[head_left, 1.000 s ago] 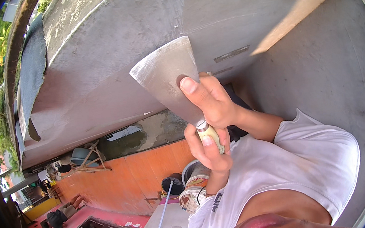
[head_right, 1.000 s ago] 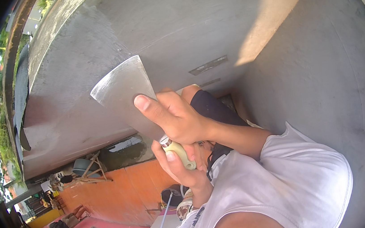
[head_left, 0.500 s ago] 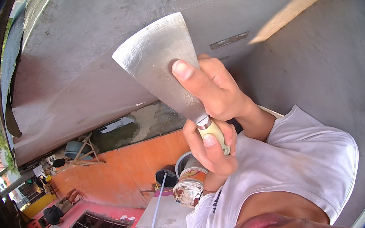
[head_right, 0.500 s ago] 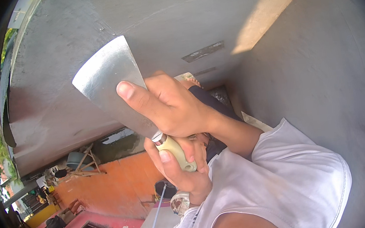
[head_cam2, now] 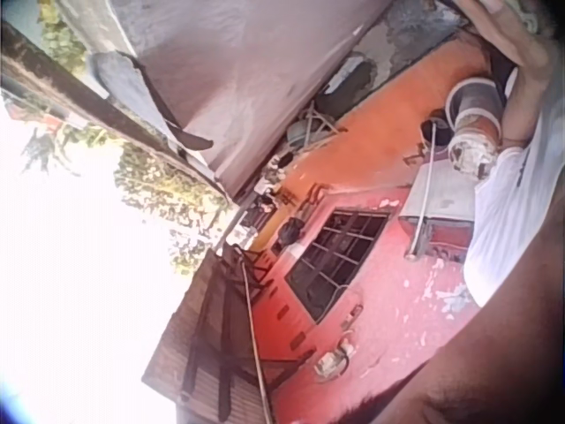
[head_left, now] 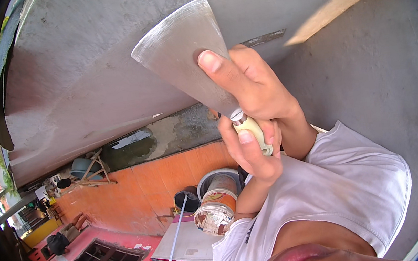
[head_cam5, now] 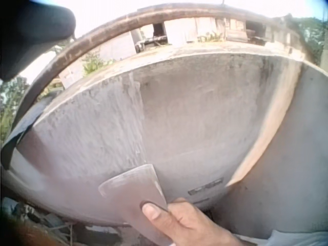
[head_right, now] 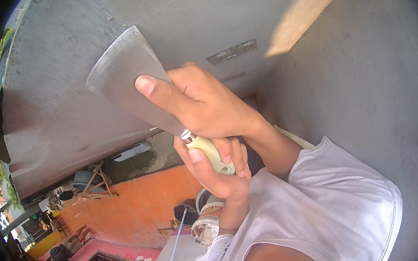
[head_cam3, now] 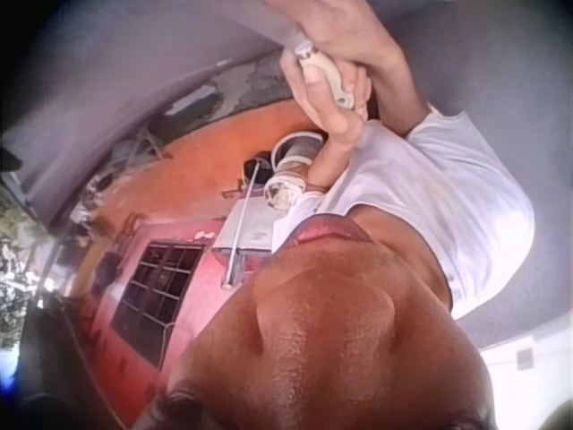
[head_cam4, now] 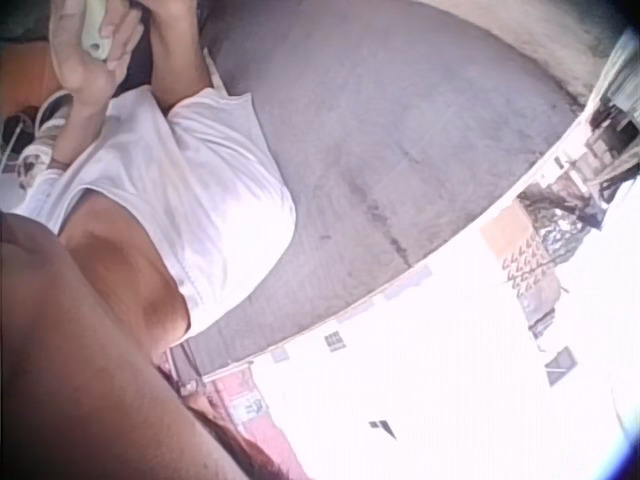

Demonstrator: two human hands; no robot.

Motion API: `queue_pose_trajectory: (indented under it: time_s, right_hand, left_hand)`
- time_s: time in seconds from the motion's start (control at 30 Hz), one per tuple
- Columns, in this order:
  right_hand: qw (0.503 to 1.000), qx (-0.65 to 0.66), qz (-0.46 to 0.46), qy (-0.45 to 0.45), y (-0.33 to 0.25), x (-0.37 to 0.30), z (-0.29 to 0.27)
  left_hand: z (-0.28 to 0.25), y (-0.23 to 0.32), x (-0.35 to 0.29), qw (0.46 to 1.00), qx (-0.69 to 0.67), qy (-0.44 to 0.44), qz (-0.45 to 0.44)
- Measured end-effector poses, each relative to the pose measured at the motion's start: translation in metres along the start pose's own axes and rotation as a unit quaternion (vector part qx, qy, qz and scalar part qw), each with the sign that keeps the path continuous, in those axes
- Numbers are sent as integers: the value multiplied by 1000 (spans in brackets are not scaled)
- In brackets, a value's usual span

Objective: The person uses a trowel to apply and smooth plaster onto a ceiling surface. The person repeatedly scoops material and spreads it across the ceiling, working in sections to create a uniform finish.

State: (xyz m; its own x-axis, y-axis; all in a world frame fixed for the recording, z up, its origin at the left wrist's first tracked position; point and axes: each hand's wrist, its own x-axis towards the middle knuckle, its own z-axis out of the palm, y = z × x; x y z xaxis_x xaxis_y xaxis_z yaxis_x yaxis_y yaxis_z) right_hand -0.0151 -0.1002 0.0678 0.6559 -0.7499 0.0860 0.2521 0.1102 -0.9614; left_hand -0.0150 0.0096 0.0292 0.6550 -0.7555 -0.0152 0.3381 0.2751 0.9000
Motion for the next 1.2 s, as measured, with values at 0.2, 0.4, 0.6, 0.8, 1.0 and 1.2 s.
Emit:
queue_pose_trajectory:
  time_s: [0.2,0.4,0.6,0.8,1.0,1.2]
  right_hand:
    - [999,4,-41,-1,-24,16,12]
    - [996,30,-88,-16,8,11,18]
    - [988,46,-148,-10,14,5,19]
    - [983,52,-177,-4,11,9,19]
    - [985,102,-127,-47,4,9,20]
    - [989,114,-89,-21,11,3,23]
  left_hand:
    - [11,25,20,999,23,19,46]
    - [-16,16,12,999,16,18,35]
    - [-26,16,12,987,143,40,60]
    - [-18,19,8,977,192,61,63]
    - [-11,29,7,982,161,54,82]
    - [-19,22,5,986,134,48,88]
